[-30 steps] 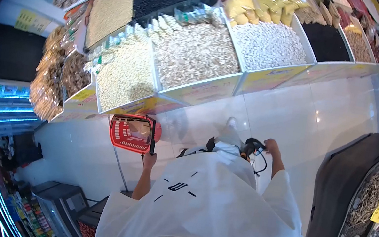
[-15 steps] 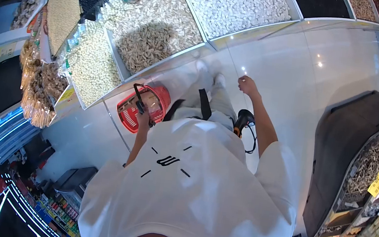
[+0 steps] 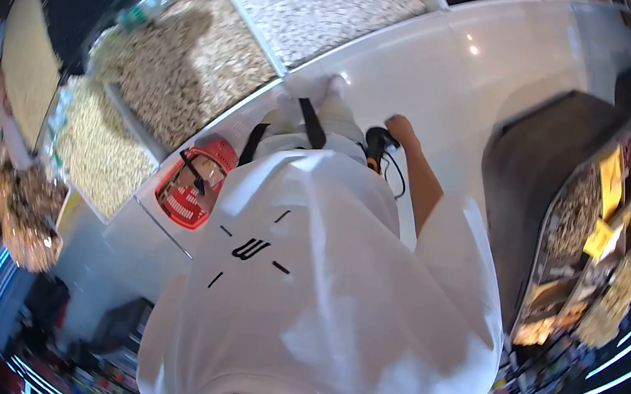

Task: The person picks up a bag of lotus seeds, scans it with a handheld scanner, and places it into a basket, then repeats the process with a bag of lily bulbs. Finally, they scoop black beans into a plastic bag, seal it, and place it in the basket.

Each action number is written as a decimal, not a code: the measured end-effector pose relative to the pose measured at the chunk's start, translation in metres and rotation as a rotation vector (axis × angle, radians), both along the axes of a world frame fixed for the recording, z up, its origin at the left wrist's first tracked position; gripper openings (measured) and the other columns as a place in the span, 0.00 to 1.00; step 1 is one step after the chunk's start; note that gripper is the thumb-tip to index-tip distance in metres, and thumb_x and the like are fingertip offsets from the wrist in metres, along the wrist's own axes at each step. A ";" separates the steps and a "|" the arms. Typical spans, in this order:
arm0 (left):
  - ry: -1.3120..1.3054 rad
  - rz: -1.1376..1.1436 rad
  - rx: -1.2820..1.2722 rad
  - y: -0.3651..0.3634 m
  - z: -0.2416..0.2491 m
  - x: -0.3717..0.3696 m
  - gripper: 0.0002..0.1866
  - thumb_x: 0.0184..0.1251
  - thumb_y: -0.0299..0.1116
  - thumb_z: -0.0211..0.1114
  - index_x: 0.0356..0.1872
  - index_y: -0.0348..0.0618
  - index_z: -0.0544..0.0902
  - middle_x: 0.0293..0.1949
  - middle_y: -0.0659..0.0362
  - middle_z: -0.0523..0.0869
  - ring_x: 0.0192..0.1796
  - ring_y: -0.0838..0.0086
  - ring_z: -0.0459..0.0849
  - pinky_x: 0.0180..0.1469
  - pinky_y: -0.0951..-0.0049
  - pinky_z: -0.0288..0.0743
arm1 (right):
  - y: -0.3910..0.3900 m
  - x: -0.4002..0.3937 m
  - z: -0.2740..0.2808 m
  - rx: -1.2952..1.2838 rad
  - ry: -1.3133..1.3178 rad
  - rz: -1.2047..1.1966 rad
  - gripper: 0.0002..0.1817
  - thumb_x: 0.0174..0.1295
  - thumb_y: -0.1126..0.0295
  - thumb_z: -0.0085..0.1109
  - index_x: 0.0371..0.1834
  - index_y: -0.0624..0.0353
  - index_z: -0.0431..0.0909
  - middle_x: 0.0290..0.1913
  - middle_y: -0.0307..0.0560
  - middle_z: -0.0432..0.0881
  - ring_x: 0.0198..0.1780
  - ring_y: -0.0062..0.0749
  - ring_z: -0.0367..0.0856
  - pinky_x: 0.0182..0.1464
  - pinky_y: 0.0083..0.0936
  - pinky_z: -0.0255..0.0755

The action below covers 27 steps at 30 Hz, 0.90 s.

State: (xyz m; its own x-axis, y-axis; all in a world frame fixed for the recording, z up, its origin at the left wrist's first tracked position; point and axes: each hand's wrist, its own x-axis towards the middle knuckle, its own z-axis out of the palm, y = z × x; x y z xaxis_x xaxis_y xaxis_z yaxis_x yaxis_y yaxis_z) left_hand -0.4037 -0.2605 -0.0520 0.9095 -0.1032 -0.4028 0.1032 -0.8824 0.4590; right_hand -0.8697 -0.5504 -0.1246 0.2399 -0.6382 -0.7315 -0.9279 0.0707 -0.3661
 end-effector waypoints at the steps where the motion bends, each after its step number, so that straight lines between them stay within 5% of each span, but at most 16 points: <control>1: -0.009 -0.008 -0.008 0.013 -0.023 0.002 0.25 0.60 0.43 0.59 0.28 0.21 0.78 0.20 0.44 0.80 0.24 0.65 0.75 0.30 0.58 0.66 | -0.009 0.010 0.005 -0.060 -0.037 -0.034 0.18 0.57 0.61 0.49 0.37 0.67 0.79 0.30 0.56 0.82 0.33 0.39 0.82 0.40 0.31 0.73; 2: -0.024 -0.003 -0.017 0.026 -0.049 0.003 0.25 0.60 0.44 0.59 0.29 0.21 0.79 0.21 0.43 0.80 0.24 0.64 0.76 0.31 0.58 0.67 | -0.018 0.023 0.014 0.023 -0.144 -0.298 0.17 0.57 0.62 0.50 0.38 0.67 0.78 0.30 0.53 0.82 0.33 0.36 0.82 0.40 0.31 0.73; 6: -0.047 0.134 -0.214 0.008 -0.059 -0.016 0.26 0.59 0.45 0.60 0.31 0.21 0.80 0.23 0.44 0.81 0.26 0.63 0.77 0.33 0.58 0.68 | -0.070 0.052 0.057 0.249 -0.289 -0.475 0.17 0.58 0.64 0.51 0.43 0.67 0.76 0.31 0.51 0.82 0.32 0.30 0.82 0.38 0.26 0.76; 8: -0.074 -0.031 -0.090 -0.010 -0.046 -0.034 0.25 0.59 0.45 0.60 0.28 0.22 0.79 0.21 0.47 0.80 0.25 0.64 0.74 0.31 0.57 0.66 | -0.092 0.045 0.050 0.247 -0.308 -0.363 0.18 0.59 0.63 0.50 0.44 0.68 0.76 0.32 0.51 0.82 0.32 0.30 0.82 0.37 0.25 0.76; 13: -0.022 0.097 -0.114 -0.091 0.006 -0.105 0.25 0.60 0.45 0.61 0.18 0.26 0.74 0.14 0.55 0.72 0.20 0.72 0.66 0.25 0.62 0.60 | -0.159 0.020 0.047 0.244 -0.383 -0.193 0.18 0.61 0.62 0.52 0.45 0.67 0.76 0.32 0.51 0.82 0.32 0.30 0.81 0.38 0.25 0.76; 22: 0.166 0.014 -0.185 -0.146 0.046 -0.173 0.24 0.61 0.47 0.61 0.17 0.34 0.76 0.11 0.63 0.69 0.18 0.82 0.67 0.21 0.69 0.60 | -0.239 0.100 0.134 0.518 -0.450 0.361 0.16 0.60 0.60 0.51 0.34 0.64 0.79 0.30 0.45 0.81 0.34 0.27 0.79 0.38 0.22 0.71; 25: 0.376 0.066 -0.238 -0.112 -0.016 -0.178 0.23 0.60 0.48 0.61 0.22 0.34 0.78 0.14 0.61 0.74 0.21 0.80 0.71 0.24 0.70 0.64 | -0.252 0.158 0.148 0.232 -0.626 0.688 0.13 0.61 0.63 0.50 0.35 0.63 0.78 0.29 0.45 0.80 0.33 0.26 0.77 0.37 0.23 0.70; 27: 0.292 -0.224 -0.205 -0.094 -0.061 -0.182 0.21 0.61 0.46 0.62 0.32 0.33 0.80 0.20 0.59 0.78 0.27 0.78 0.74 0.30 0.72 0.68 | -0.265 0.210 0.170 0.156 -0.691 0.730 0.12 0.61 0.64 0.51 0.36 0.63 0.77 0.28 0.45 0.80 0.32 0.26 0.76 0.36 0.23 0.69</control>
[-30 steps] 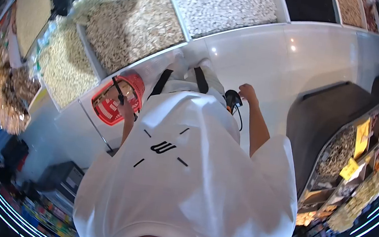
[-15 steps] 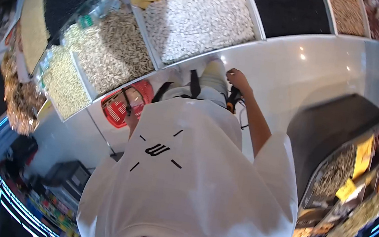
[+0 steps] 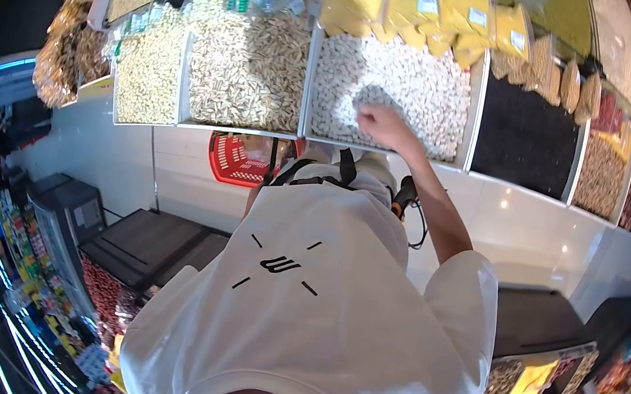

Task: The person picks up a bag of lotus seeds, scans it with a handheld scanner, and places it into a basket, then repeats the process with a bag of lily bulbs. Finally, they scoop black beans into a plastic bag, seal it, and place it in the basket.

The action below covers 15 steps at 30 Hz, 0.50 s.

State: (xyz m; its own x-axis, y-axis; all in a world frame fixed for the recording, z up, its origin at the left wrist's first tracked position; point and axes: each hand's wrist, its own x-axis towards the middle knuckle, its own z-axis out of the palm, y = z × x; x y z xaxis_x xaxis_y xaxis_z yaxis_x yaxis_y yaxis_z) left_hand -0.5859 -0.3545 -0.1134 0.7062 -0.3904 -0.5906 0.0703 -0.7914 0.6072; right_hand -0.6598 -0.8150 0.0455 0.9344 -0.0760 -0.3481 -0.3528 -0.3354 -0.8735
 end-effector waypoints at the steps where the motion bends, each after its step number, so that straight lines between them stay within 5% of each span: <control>1: -0.007 0.022 -0.020 -0.016 0.024 -0.002 0.21 0.61 0.46 0.62 0.32 0.33 0.80 0.20 0.59 0.78 0.27 0.78 0.74 0.30 0.72 0.68 | -0.004 0.028 0.010 -0.032 -0.082 -0.011 0.11 0.62 0.65 0.51 0.36 0.63 0.77 0.28 0.45 0.79 0.31 0.26 0.76 0.35 0.23 0.69; 2: 0.021 0.145 -0.143 -0.046 0.081 -0.004 0.20 0.61 0.45 0.62 0.36 0.33 0.79 0.24 0.58 0.80 0.29 0.78 0.75 0.33 0.72 0.69 | -0.011 0.057 0.014 -0.083 -0.168 -0.013 0.11 0.61 0.66 0.53 0.36 0.63 0.77 0.28 0.45 0.79 0.31 0.27 0.76 0.36 0.24 0.69; 4: 0.088 0.276 -0.235 -0.055 0.103 -0.002 0.19 0.65 0.42 0.60 0.42 0.32 0.78 0.31 0.57 0.81 0.35 0.78 0.75 0.37 0.74 0.70 | -0.024 0.122 0.025 -0.144 -0.255 -0.032 0.11 0.60 0.65 0.56 0.37 0.64 0.77 0.28 0.46 0.79 0.31 0.28 0.77 0.36 0.25 0.70; 7: 0.139 0.328 -0.328 -0.046 0.085 -0.002 0.19 0.66 0.42 0.58 0.42 0.32 0.78 0.32 0.56 0.81 0.36 0.78 0.75 0.39 0.74 0.70 | -0.046 0.212 0.058 -0.264 -0.216 0.036 0.13 0.58 0.64 0.58 0.38 0.65 0.77 0.29 0.47 0.81 0.32 0.28 0.79 0.39 0.25 0.72; 10: 0.089 0.370 -0.344 -0.059 0.113 -0.005 0.19 0.68 0.42 0.57 0.41 0.31 0.77 0.33 0.56 0.81 0.37 0.78 0.75 0.41 0.75 0.70 | -0.068 0.293 0.072 -0.488 -0.184 -0.046 0.14 0.56 0.63 0.56 0.39 0.62 0.79 0.35 0.57 0.82 0.39 0.44 0.82 0.44 0.33 0.73; 12: 0.268 0.574 -0.429 -0.057 0.091 -0.010 0.19 0.69 0.42 0.56 0.41 0.31 0.77 0.33 0.56 0.81 0.38 0.77 0.75 0.43 0.75 0.70 | -0.073 0.330 0.079 -0.676 -0.154 -0.100 0.14 0.56 0.63 0.53 0.41 0.58 0.78 0.40 0.58 0.81 0.46 0.50 0.79 0.49 0.40 0.72; 15: 0.162 0.605 -0.435 -0.041 0.018 -0.023 0.19 0.69 0.43 0.56 0.42 0.33 0.78 0.33 0.56 0.81 0.38 0.78 0.75 0.43 0.75 0.69 | -0.076 0.379 0.080 -0.771 -0.070 -0.129 0.17 0.56 0.63 0.50 0.46 0.58 0.76 0.46 0.60 0.80 0.51 0.50 0.78 0.53 0.42 0.71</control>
